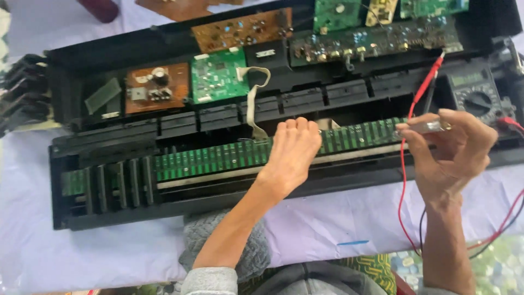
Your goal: The person uses a multimeter to test various points on the circuit boards of a disassembled electronic device. They hold the multimeter probes against different components and traces on the green PCBs while the device rests on a white cloth on the floor.
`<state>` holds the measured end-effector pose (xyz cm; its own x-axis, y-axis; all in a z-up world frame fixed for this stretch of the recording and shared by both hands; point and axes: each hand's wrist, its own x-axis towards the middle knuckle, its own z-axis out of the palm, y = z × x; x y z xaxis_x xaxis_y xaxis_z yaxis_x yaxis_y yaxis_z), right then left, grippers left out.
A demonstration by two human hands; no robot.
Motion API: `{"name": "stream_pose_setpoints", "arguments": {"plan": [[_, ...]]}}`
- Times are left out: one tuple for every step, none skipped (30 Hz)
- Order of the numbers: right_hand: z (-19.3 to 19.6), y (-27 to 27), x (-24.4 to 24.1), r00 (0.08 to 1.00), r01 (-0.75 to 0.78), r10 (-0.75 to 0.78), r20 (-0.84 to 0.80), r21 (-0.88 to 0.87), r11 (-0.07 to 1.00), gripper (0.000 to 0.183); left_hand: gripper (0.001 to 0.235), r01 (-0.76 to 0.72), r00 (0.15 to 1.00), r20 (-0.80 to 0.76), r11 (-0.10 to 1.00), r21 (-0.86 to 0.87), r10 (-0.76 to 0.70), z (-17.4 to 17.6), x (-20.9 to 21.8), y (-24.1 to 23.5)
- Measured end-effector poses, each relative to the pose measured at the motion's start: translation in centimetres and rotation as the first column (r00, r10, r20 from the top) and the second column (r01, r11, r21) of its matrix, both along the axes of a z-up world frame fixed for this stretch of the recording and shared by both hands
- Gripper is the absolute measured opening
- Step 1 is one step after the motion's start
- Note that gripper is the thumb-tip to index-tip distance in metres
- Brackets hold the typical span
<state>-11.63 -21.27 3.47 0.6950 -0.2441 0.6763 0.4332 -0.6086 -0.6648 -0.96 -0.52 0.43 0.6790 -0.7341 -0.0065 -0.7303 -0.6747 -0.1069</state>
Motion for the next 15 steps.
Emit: {"name": "stream_pose_setpoints", "arguments": {"plan": [[0.0, 0.1, 0.1, 1.0, 0.006, -0.006, 0.016, -0.009, 1.0, 0.052, 0.051, 0.0, 1.0, 0.011, 1.0, -0.011, 0.0, 0.0, 0.0, 0.1], [-0.1, 0.1, 0.2, 1.0, 0.015, -0.015, 0.009, -0.009, 1.0, 0.052, 0.051, 0.009, 1.0, 0.005, 1.0, -0.011, -0.009, -0.1, 0.0, 0.1], [-0.2, 0.1, 0.3, 1.0, -0.012, 0.012, 0.025, -0.01, 1.0, 0.05, 0.051, 0.007, 1.0, 0.007, 0.999, -0.032, -0.007, -0.3, 0.0, 0.1], [-0.2, 0.0, 0.5, 0.998, -0.041, 0.041, 0.044, -0.012, 0.999, 0.049, 0.051, 0.003, 1.0, 0.013, 0.999, -0.053, -0.003, -0.4, 0.0, 0.2], [-0.3, 0.0, 0.5, 0.999, -0.034, 0.035, 0.04, -0.012, 0.999, 0.049, 0.051, 0.01, 1.0, 0.009, 0.999, -0.053, -0.01, -0.5, 0.0, 0.2], [-0.4, 0.0, 0.6, 0.998, -0.033, 0.034, 0.051, -0.017, 0.999, 0.048, 0.053, 0.007, 1.0, 0.0, 0.999, -0.045, -0.007, -0.5, 0.1, 0.2], [-0.4, 0.0, 0.6, 0.998, -0.032, 0.033, 0.061, -0.022, 0.999, 0.048, 0.055, 0.005, 1.0, -0.008, 0.999, -0.037, -0.005, -0.5, 0.1, 0.2], [-0.5, -0.1, 0.7, 0.998, -0.027, 0.028, 0.059, -0.023, 0.999, 0.048, 0.055, 0.009, 1.0, -0.01, 0.999, -0.037, -0.01, -0.5, 0.1, 0.2], [-0.6, -0.1, 0.8, 0.998, -0.031, 0.032, 0.056, -0.016, 0.999, 0.049, 0.055, 0.006, 1.0, -0.017, 0.999, -0.032, -0.007, -0.5, 0.1, 0.2], [-0.7, -0.2, 0.8, 0.998, -0.035, 0.036, 0.051, -0.009, 0.999, 0.049, 0.056, 0.002, 1.0, -0.025, 1.0, -0.027, -0.003, -0.5, 0.1, 0.3], [-0.7, -0.2, 0.8, 0.998, -0.032, 0.033, 0.046, -0.01, 0.999, 0.049, 0.056, 0.005, 1.0, -0.03, 1.0, -0.028, -0.006, -0.4, 0.0, 0.2], [-0.7, -0.2, 0.9, 0.998, -0.042, 0.043, 0.051, -0.016, 0.999, 0.049, 0.055, 0.005, 0.999, -0.032, 1.0, -0.022, -0.005, -0.3, 0.0, 0.3], [-0.7, -0.2, 1.0, 0.997, -0.052, 0.053, 0.056, -0.021, 0.998, 0.048, 0.054, 0.004, 0.999, -0.034, 1.0, -0.015, -0.004, -0.1, 0.0, 0.3], [-0.8, -0.3, 1.1, 0.997, -0.051, 0.052, 0.055, -0.021, 0.998, 0.048, 0.054, 0.004, 0.999, -0.035, 1.0, -0.015, -0.005, -0.3, 0.1, 0.3], [-0.9, -0.3, 1.1, 0.997, -0.059, 0.059, 0.053, -0.007, 0.998, 0.049, 0.054, 0.0, 0.999, -0.05, 1.0, -0.026, -0.001, -0.4, 0.1, 0.3]]}}
